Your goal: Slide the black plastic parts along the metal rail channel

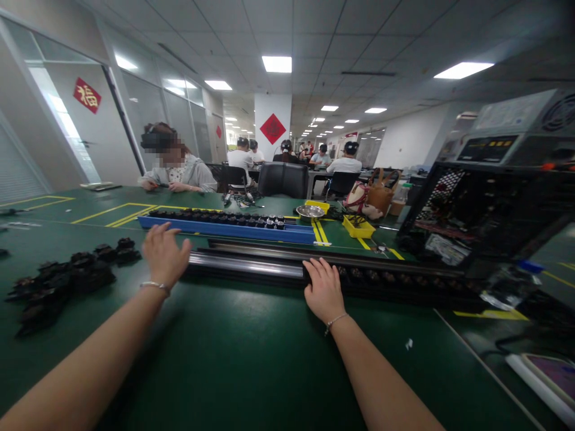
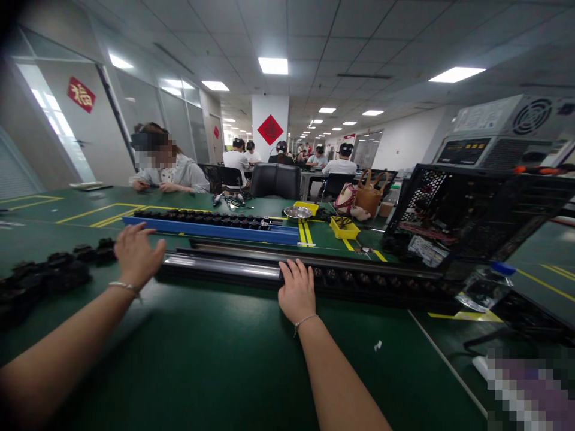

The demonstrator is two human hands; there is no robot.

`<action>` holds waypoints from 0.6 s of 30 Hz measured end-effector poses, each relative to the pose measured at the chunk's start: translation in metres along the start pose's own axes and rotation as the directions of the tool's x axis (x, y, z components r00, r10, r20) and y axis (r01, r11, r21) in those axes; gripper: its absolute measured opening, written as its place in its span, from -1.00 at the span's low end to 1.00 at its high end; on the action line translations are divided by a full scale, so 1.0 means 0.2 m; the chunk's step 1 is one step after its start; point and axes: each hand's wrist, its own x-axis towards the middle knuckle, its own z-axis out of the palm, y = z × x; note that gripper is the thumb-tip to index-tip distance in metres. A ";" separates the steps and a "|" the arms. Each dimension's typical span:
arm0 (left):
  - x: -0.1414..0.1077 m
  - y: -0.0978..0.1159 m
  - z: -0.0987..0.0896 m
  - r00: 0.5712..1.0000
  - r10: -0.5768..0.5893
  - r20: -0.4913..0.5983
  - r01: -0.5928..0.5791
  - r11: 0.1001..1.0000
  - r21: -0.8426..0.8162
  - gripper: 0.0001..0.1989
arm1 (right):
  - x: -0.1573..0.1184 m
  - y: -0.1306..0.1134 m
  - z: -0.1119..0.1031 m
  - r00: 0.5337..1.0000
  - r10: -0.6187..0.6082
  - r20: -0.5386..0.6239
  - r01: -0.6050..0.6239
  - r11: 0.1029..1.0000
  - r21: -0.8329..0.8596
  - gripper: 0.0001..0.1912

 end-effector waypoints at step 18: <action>-0.52 1.22 -0.01 0.714 0.485 0.505 -0.201 0.833 -0.515 -0.61 | 0.02 0.04 0.00 0.986 0.112 -0.119 -0.109 0.993 0.032 -0.58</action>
